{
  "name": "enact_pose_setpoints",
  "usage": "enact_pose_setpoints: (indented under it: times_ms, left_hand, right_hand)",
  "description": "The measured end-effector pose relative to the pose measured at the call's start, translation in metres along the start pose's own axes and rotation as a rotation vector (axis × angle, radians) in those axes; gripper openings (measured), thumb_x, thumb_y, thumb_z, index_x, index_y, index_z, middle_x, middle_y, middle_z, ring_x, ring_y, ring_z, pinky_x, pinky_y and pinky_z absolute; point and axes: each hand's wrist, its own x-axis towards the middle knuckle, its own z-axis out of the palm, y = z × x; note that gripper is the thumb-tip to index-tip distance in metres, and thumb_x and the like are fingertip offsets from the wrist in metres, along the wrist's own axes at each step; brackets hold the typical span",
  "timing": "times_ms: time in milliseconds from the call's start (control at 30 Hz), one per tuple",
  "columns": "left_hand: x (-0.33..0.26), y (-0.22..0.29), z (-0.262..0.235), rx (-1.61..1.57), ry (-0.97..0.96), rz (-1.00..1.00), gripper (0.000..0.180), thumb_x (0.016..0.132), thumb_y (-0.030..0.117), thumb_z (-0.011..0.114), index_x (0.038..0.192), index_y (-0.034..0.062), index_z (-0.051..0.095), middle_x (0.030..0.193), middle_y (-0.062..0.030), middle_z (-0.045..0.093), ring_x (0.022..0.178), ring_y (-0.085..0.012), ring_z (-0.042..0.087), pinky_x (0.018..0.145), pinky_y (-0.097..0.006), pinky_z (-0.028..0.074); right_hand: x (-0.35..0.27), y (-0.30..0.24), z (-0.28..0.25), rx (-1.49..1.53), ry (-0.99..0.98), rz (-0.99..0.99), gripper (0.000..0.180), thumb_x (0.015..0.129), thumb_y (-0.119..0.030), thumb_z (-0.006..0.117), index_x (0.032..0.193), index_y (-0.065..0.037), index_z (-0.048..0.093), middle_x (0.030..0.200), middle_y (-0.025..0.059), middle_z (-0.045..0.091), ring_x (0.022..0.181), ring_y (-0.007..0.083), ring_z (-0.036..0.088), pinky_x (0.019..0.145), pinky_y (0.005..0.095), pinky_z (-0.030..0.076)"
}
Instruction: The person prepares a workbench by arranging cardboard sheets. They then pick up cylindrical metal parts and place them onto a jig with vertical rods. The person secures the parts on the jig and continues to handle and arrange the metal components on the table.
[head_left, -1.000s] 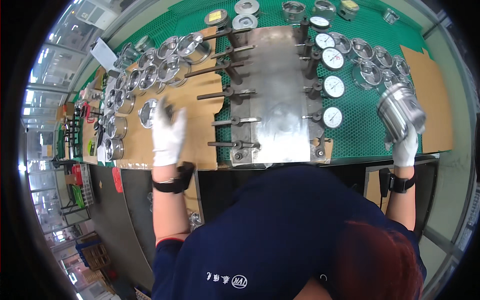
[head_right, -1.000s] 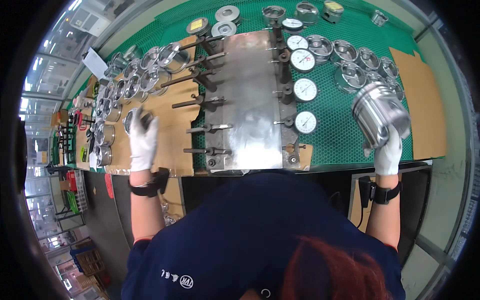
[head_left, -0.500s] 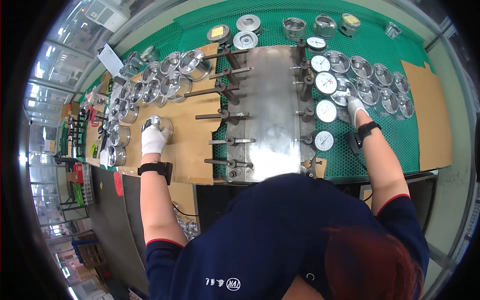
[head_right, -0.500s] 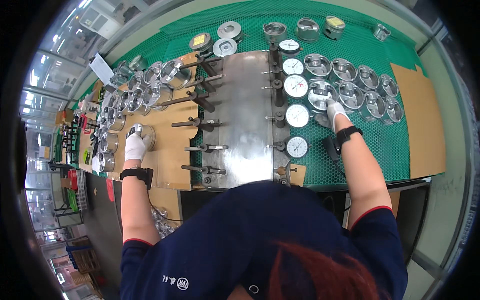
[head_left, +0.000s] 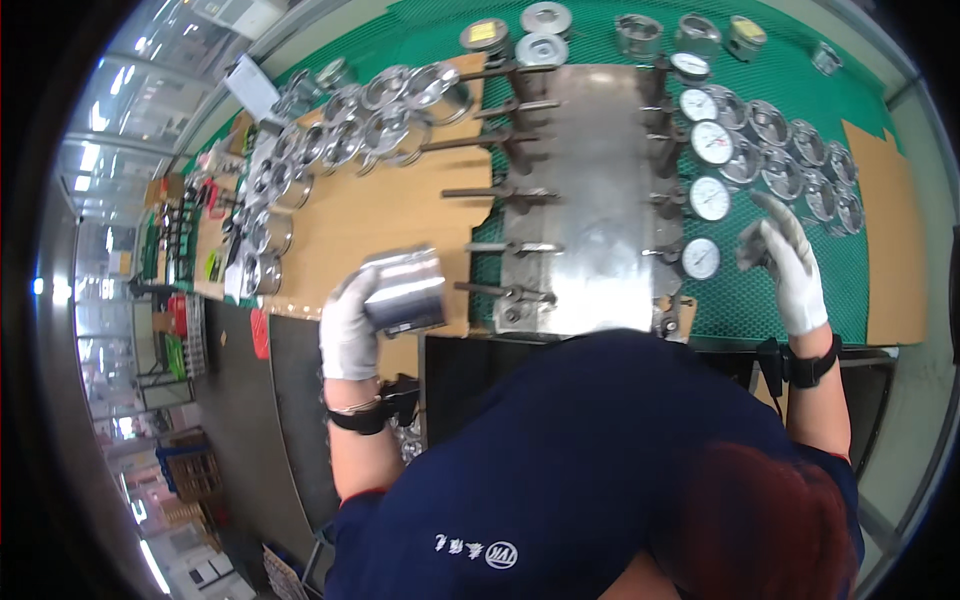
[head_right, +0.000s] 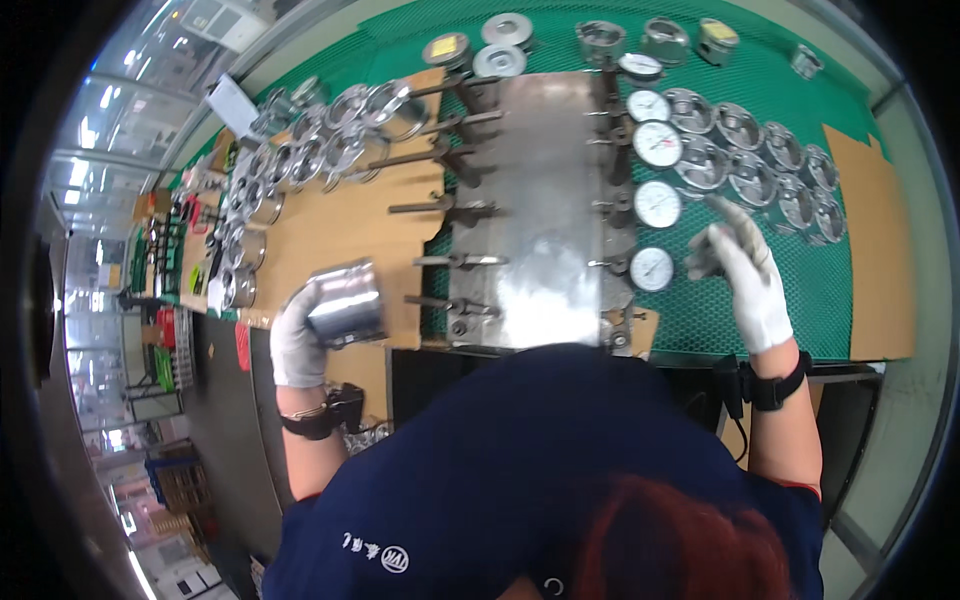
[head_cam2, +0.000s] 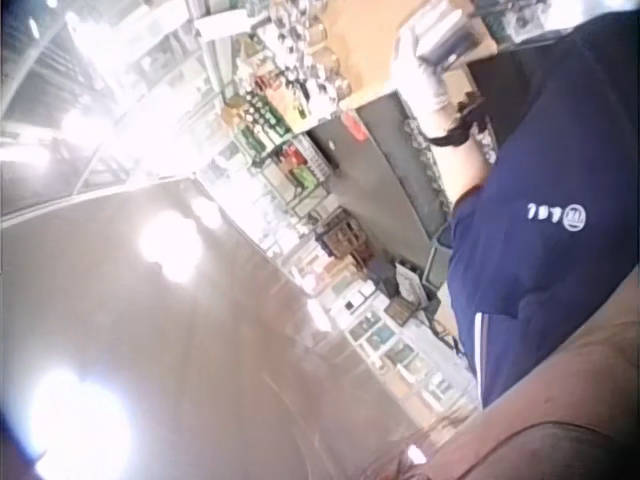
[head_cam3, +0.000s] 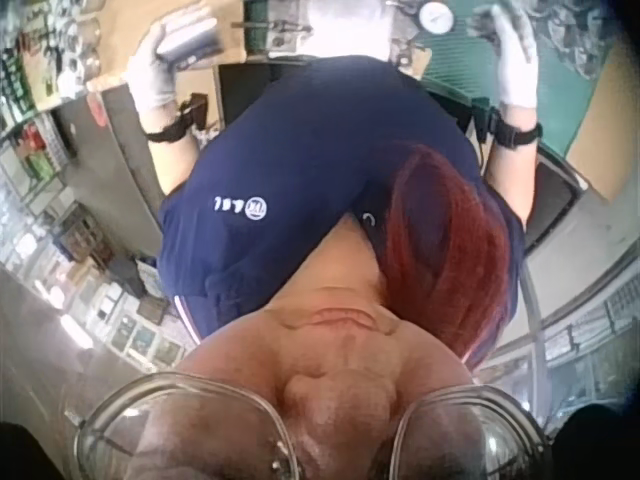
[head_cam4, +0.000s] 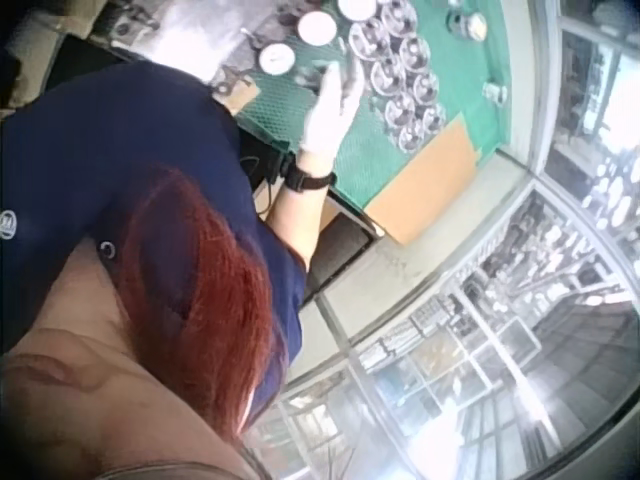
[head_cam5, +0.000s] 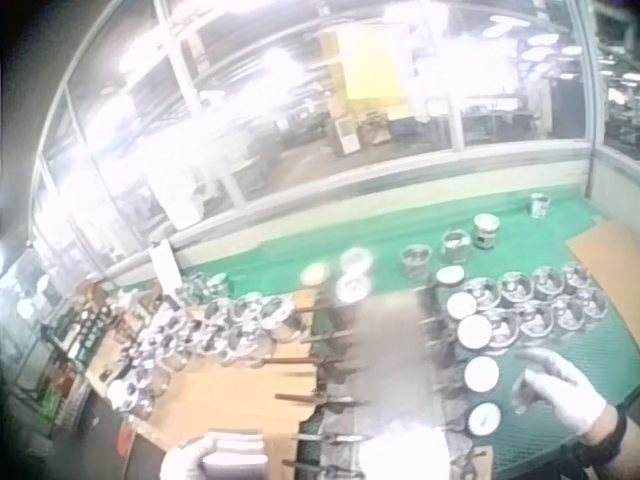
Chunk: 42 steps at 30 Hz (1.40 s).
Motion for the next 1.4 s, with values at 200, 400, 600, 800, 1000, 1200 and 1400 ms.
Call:
enact_pose_setpoints:
  times_ms: [200,400,600,800,1000,1200,1400]
  left_hand:
    - [-0.038,0.018,0.074,-0.312,-0.554,-0.179,0.036,0.098,0.015,0.06,0.125,-0.0088,0.063,0.113,-0.0093,0.07,0.104,-0.0117,0.062,0.093,-0.025,0.047]
    - [-0.03,0.006,0.103,-0.015,-0.783,-0.359,0.05,0.1,0.02,0.058,0.141,-0.0055,0.046,0.133,-0.0144,0.063,0.121,-0.021,0.063,0.107,-0.039,0.048]
    - [-0.018,-0.025,0.111,0.634,-0.725,0.824,0.077,0.077,0.003,0.076,0.146,-0.0026,0.041,0.129,-0.0223,0.06,0.114,-0.0385,0.061,0.1,-0.044,0.05]
    - [-0.015,-0.041,0.126,0.812,-0.692,0.896,0.095,0.065,0.011,0.084,0.149,0.003,0.04,0.139,-0.0263,0.051,0.122,-0.046,0.054,0.104,-0.05,0.046]
    - [-0.007,-0.062,0.134,0.714,-0.612,0.977,0.098,0.064,0.015,0.087,0.149,0.0061,0.039,0.139,-0.026,0.051,0.12,-0.0446,0.055,0.1,-0.05,0.047]
    - [-0.007,-0.061,0.135,0.777,-0.6,0.959,0.103,0.061,0.019,0.089,0.15,0.007,0.038,0.14,-0.0254,0.051,0.121,-0.044,0.056,0.099,-0.05,0.048]
    - [-0.005,-0.062,0.135,0.762,-0.609,0.965,0.105,0.06,0.021,0.09,0.15,0.0066,0.038,0.14,-0.0256,0.05,0.121,-0.0438,0.056,0.098,-0.049,0.048]
  right_hand:
    - [-0.023,-0.025,0.128,-0.408,-0.591,-0.48,0.106,0.076,-0.021,0.09,0.156,0.005,0.026,0.133,0.0226,0.055,0.12,0.0327,0.061,0.106,0.04,0.046]
    - [-0.02,-0.015,0.144,-0.703,-0.324,-0.709,0.125,0.058,-0.026,0.096,0.157,0.0,0.025,0.136,0.0234,0.049,0.122,0.0393,0.054,0.107,0.0454,0.044]
    - [-0.015,-0.006,0.162,-0.98,-0.257,-0.635,0.104,0.06,-0.023,0.089,0.147,0.002,0.038,0.126,0.0242,0.056,0.109,0.0408,0.058,0.095,0.0464,0.05]
    - [-0.01,0.001,0.173,-1.008,-0.215,-0.621,0.098,0.059,-0.021,0.088,0.143,0.005,0.043,0.127,0.0247,0.056,0.112,0.0426,0.058,0.097,0.0472,0.05]
    - [-0.018,0.024,0.152,-0.862,-0.151,-0.684,0.094,0.067,-0.011,0.084,0.149,0.001,0.039,0.14,0.0269,0.049,0.123,0.0454,0.054,0.102,0.0484,0.048]
    - [-0.039,0.046,0.128,-0.61,-0.091,-0.307,0.08,0.081,-0.002,0.075,0.151,0.003,0.037,0.099,0.0134,0.069,0.084,0.0232,0.07,0.08,0.0326,0.056]
    - [-0.051,0.053,0.126,-0.309,-0.107,0.115,0.061,0.091,0.001,0.069,0.146,0.007,0.043,0.084,0.0045,0.064,0.064,0.0089,0.063,0.06,0.0232,0.051]
